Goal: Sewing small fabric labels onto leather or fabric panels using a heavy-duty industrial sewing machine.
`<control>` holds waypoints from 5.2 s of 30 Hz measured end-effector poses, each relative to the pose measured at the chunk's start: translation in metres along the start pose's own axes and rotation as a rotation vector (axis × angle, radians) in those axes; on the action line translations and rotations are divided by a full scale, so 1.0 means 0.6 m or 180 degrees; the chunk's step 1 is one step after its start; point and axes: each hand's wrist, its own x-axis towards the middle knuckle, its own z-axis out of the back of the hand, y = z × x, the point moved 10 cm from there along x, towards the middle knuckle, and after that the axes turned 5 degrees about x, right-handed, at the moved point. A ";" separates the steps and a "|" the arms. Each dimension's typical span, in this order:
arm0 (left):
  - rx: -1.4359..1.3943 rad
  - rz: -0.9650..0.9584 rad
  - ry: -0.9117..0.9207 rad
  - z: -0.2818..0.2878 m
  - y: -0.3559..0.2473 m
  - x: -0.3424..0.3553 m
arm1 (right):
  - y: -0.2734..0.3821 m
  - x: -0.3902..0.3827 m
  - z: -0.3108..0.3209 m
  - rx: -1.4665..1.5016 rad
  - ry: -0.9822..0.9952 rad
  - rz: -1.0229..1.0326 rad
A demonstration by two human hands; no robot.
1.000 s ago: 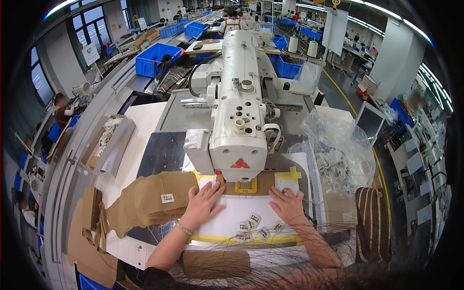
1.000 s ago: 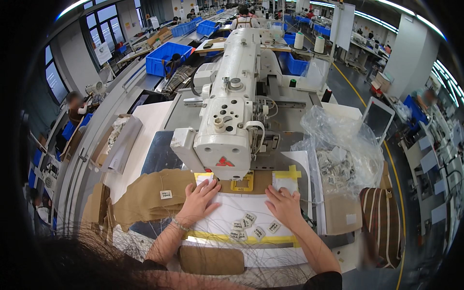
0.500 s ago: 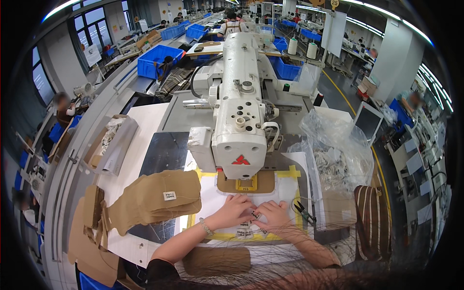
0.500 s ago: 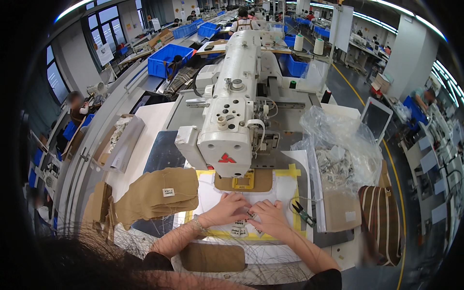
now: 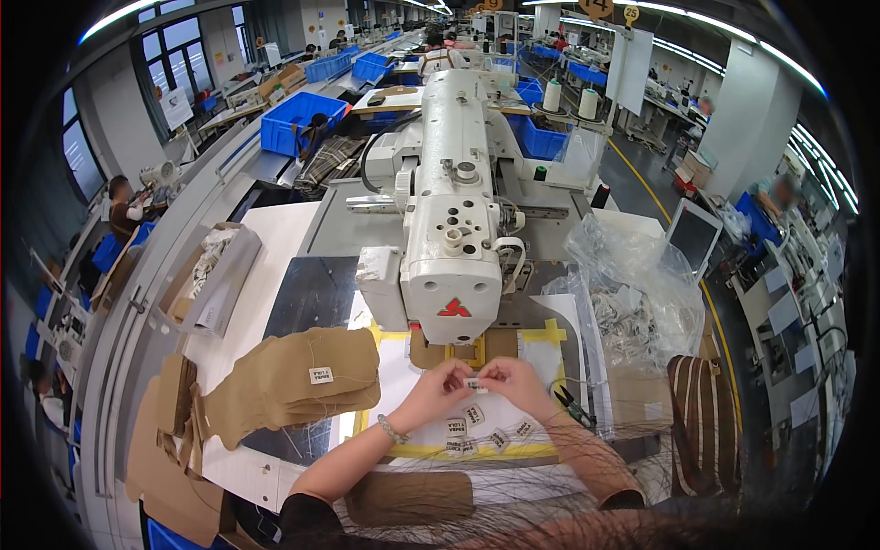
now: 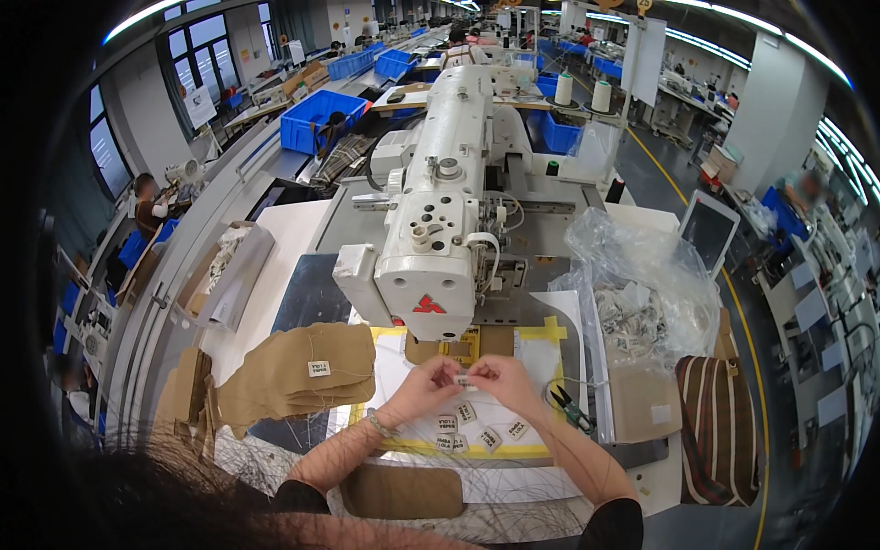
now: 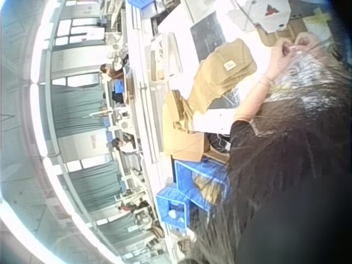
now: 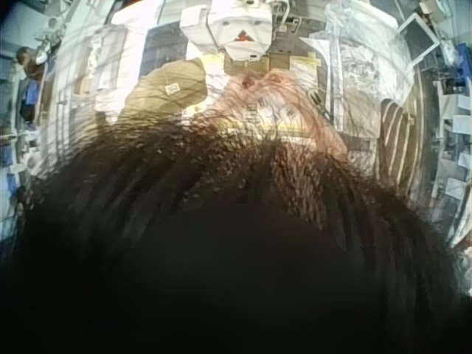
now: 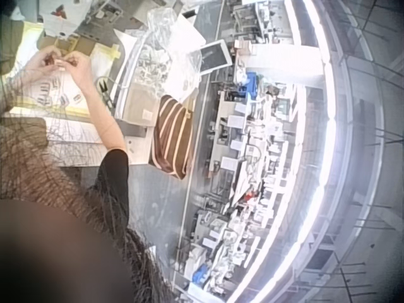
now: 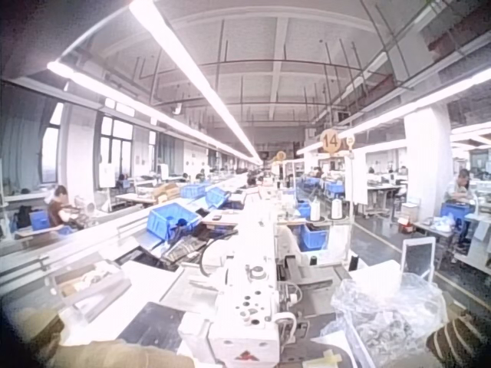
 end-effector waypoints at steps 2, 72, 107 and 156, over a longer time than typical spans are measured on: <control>0.0382 -0.0379 -0.0275 0.027 -0.019 -0.007 | 0.000 0.041 0.007 0.0010 -0.0082 -0.0043; 0.3389 -0.1196 -0.0558 0.113 -0.057 -0.031 | 0.058 0.048 -0.040 -0.2871 0.0537 0.2135; 0.3175 -0.1819 0.0218 0.084 -0.034 0.016 | 0.068 -0.011 -0.097 -0.3634 -0.0075 0.2102; 0.3094 -0.1101 0.0429 0.082 -0.011 0.049 | 0.099 -0.017 -0.053 -0.3011 -0.0890 0.2626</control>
